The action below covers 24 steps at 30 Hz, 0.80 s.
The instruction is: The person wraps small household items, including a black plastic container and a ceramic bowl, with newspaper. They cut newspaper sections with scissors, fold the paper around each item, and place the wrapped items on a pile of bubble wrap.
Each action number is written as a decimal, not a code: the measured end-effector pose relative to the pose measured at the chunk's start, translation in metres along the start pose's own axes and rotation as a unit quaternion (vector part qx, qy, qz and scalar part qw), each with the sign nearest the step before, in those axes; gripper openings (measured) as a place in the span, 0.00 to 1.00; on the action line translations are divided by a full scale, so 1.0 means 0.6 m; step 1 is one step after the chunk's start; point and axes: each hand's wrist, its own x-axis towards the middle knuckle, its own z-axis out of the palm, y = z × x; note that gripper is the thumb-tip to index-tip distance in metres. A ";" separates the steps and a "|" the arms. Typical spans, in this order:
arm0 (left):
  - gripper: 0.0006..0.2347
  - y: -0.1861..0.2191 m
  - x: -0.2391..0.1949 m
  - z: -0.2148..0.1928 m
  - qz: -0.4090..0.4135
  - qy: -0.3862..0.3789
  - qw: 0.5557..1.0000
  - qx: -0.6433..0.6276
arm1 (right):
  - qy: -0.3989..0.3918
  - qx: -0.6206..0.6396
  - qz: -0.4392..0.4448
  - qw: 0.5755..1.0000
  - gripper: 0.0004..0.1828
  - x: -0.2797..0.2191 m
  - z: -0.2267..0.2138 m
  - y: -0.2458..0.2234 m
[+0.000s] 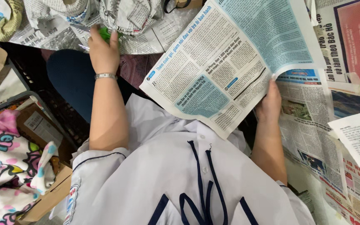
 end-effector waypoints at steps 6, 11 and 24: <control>0.38 0.033 -0.018 -0.033 -0.018 -0.102 0.992 0.067 | -0.017 -0.239 -0.283 0.929 0.14 -0.010 0.019 0.015; 0.42 0.059 -0.025 -0.022 -0.037 -0.060 0.990 0.121 | 0.048 -0.168 -0.447 0.877 0.13 -0.020 0.021 0.041; 0.24 -0.029 -0.032 -0.002 0.026 0.039 0.999 -0.007 | 0.070 -0.093 -0.228 0.967 0.15 -0.062 -0.008 0.127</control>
